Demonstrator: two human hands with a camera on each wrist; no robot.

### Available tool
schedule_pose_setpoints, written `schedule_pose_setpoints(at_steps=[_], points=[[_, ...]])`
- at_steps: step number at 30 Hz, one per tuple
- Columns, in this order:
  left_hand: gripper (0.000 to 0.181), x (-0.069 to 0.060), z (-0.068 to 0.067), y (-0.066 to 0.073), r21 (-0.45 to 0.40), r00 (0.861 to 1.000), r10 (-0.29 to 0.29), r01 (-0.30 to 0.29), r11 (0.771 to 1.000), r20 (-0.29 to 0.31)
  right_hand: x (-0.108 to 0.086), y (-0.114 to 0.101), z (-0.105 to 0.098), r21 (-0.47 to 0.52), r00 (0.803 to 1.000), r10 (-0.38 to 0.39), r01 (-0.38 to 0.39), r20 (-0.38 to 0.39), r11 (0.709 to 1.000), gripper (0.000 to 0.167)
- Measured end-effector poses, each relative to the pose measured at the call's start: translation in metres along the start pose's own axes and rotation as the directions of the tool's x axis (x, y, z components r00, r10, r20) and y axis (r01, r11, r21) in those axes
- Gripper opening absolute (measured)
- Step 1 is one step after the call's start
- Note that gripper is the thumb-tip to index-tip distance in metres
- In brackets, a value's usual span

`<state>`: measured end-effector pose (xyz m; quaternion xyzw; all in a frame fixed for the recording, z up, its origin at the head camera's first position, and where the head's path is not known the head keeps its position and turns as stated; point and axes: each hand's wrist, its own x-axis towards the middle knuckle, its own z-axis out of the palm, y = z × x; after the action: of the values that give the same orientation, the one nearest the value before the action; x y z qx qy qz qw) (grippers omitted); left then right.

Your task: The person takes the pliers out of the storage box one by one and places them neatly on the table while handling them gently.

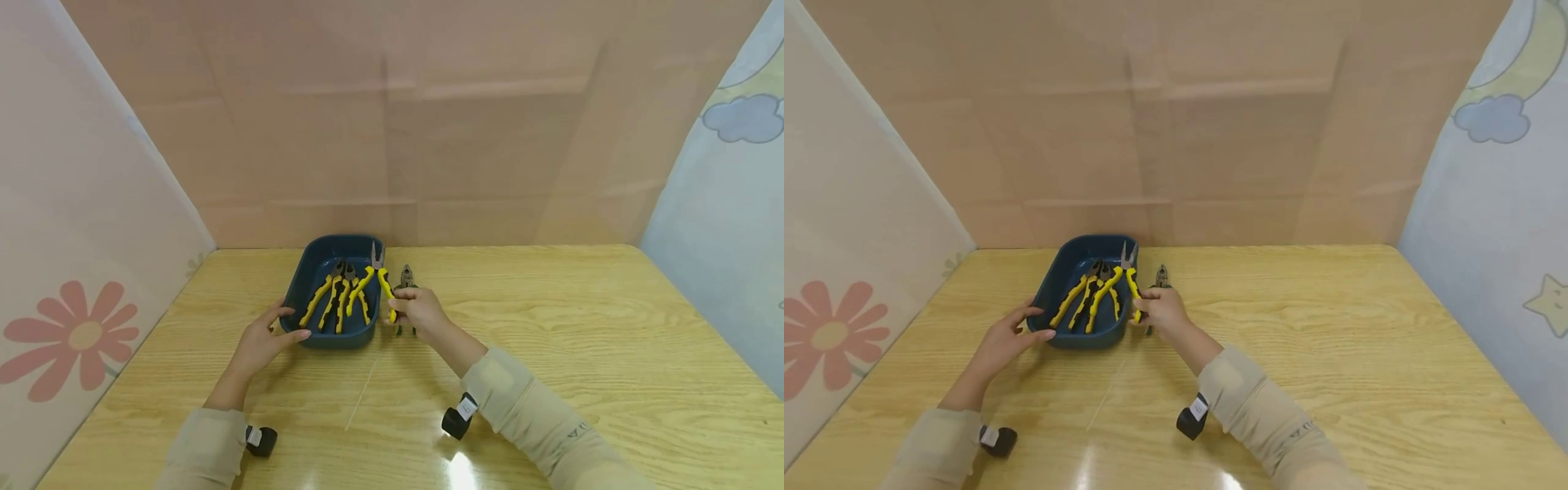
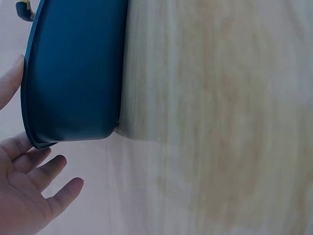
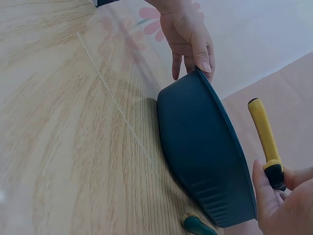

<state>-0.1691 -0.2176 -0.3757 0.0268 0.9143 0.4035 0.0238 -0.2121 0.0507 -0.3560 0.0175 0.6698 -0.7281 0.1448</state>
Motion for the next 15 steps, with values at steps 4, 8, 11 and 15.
schedule_pose_setpoints(at_steps=[4, 8, 11, 15], points=[[0.074, 0.001, 0.0, 0.0, 0.0, 1.0, 0.008, -0.008, 1.0, -0.001, -0.002, 0.0, -0.005, 0.003, 1.0, -0.006, 0.006, -0.007, 1.0, 0.03], [0.073, 0.001, 0.0, 0.0, 0.0, 1.0, 0.007, -0.007, 1.0, -0.006, -0.004, 0.002, -0.01, 0.015, 1.0, -0.007, 0.007, 0.005, 1.0, 0.029], [0.073, 0.001, 0.0, 0.002, 0.003, 1.0, 0.003, -0.003, 1.0, -0.005, -0.006, 0.003, -0.014, 0.02, 1.0, -0.012, 0.012, 0.013, 1.0, 0.031], [0.072, 0.001, -0.001, 0.003, 0.0, 1.0, 0.006, -0.006, 1.0, -0.003, -0.009, 0.004, -0.019, 0.011, 1.0, -0.021, 0.021, 0.002, 1.0, 0.032]])
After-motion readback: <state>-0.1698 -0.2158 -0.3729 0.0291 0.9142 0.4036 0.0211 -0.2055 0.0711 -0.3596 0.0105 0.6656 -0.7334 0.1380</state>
